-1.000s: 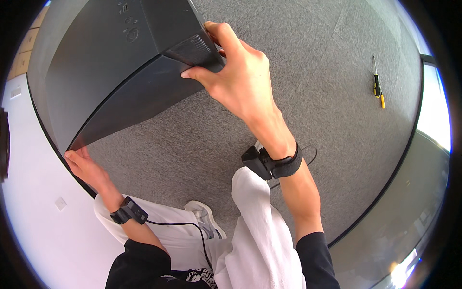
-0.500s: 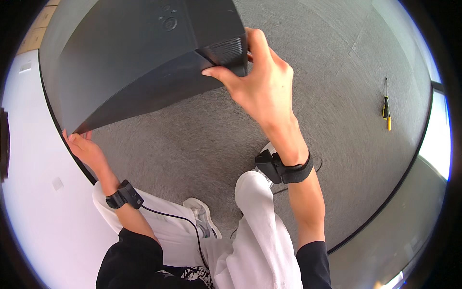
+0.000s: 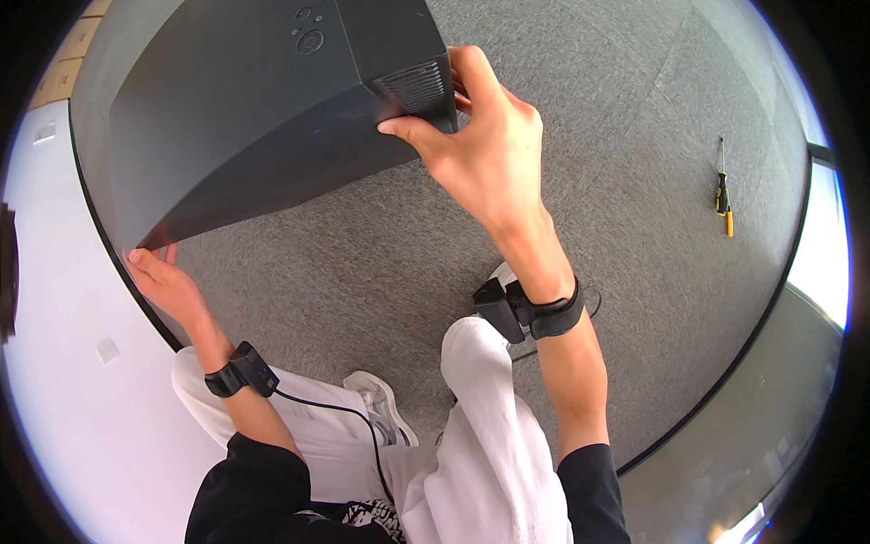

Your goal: Close the side panel of a computer case and secure it with screws.

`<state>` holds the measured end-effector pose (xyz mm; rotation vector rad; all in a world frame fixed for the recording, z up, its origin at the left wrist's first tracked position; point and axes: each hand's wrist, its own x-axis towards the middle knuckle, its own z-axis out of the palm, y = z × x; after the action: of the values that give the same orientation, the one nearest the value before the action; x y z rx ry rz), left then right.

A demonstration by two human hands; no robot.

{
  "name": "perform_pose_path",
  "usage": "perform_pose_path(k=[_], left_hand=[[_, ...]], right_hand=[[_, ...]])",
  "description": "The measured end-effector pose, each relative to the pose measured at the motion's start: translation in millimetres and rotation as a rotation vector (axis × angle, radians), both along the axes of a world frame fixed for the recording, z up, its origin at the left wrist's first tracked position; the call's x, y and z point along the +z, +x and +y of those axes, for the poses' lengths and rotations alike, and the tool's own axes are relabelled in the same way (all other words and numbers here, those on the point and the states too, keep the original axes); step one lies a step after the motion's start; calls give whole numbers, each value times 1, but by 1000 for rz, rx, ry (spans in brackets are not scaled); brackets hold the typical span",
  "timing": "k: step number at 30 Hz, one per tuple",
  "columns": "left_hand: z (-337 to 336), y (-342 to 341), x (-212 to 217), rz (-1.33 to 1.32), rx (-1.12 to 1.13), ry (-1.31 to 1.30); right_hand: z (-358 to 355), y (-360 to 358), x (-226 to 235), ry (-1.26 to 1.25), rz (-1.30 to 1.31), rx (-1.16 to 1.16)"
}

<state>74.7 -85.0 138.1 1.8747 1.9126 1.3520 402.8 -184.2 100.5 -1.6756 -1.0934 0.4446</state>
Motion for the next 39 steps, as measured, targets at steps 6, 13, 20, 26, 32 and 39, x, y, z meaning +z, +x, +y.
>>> perform_pose_path(k=[6, 13, 20, 26, 32, 39], left_hand=[[0, 5, -5, -116, -55, -25], [4, 2, -12, -401, -183, 58], [2, -9, -21, -305, -147, -4], [5, -8, -17, -305, -206, 21], [5, -17, -12, -307, -248, -27], [-5, -6, 1, -209, -212, -104]], right_hand=[[-1, 2, -2, 30, 27, -5], [3, 0, -2, 66, -40, -2], [-3, -12, -5, 53, 68, -71], [-4, -4, -9, 26, 41, -81], [1, -7, -15, 69, 59, -51], [1, -3, -22, 71, 46, -33]])
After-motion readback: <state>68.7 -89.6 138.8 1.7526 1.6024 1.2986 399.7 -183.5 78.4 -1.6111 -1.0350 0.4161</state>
